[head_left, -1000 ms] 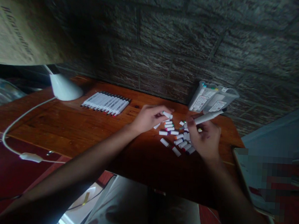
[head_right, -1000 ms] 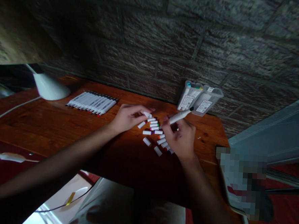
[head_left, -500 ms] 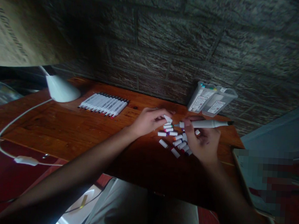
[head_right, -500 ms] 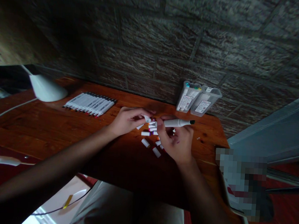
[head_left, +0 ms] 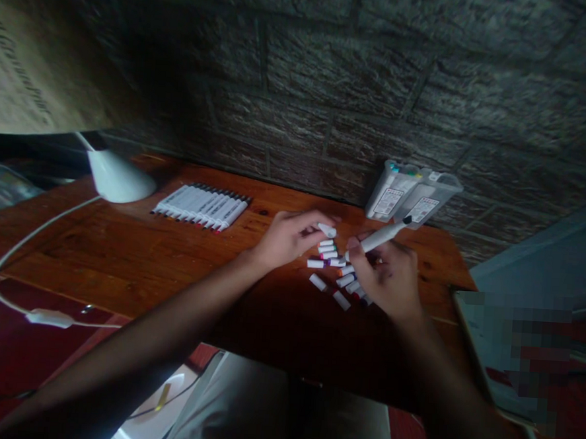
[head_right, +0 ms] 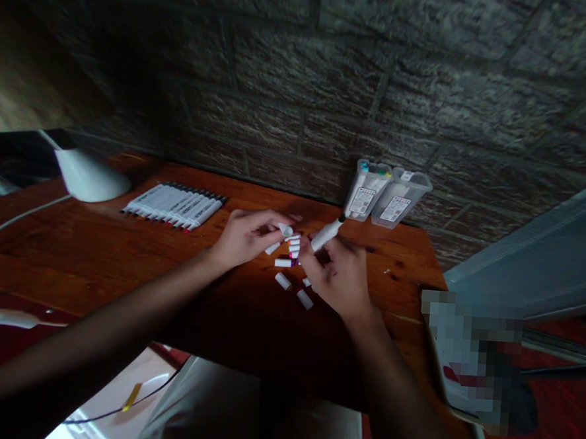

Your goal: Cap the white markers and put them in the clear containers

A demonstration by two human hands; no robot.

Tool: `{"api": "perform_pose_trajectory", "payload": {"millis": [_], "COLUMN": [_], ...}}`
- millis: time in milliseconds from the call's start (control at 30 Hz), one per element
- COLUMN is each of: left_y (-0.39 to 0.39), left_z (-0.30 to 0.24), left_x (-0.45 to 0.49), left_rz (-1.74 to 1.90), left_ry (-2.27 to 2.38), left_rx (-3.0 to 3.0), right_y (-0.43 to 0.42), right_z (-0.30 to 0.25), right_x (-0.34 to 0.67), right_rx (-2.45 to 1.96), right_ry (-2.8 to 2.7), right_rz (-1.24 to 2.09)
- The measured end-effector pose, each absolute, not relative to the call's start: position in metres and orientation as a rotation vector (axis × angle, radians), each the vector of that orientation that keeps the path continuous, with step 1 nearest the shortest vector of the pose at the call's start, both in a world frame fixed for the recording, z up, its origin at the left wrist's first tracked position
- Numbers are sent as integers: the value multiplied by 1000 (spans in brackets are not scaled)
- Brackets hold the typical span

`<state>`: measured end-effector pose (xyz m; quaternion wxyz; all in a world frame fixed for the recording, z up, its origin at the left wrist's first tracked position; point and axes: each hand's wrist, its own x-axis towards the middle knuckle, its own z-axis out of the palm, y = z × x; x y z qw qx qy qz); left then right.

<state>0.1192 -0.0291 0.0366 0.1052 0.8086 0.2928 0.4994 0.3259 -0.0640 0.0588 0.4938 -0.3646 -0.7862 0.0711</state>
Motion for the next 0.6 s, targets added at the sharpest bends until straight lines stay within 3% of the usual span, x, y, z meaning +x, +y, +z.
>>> {"api": "perform_pose_trajectory", "payload": {"millis": [233, 600], "left_y": [-27, -28], "left_z": [43, 43], "left_x": [115, 116], "left_rz": [1570, 1595], "left_ry": [860, 758], "left_rx": [2345, 2387], "right_y": [-61, -63], "right_z": [52, 55], "right_x": [330, 328], "right_rx": [-933, -908], "right_ry": [-1623, -1579], "right_rz": [438, 509]}}
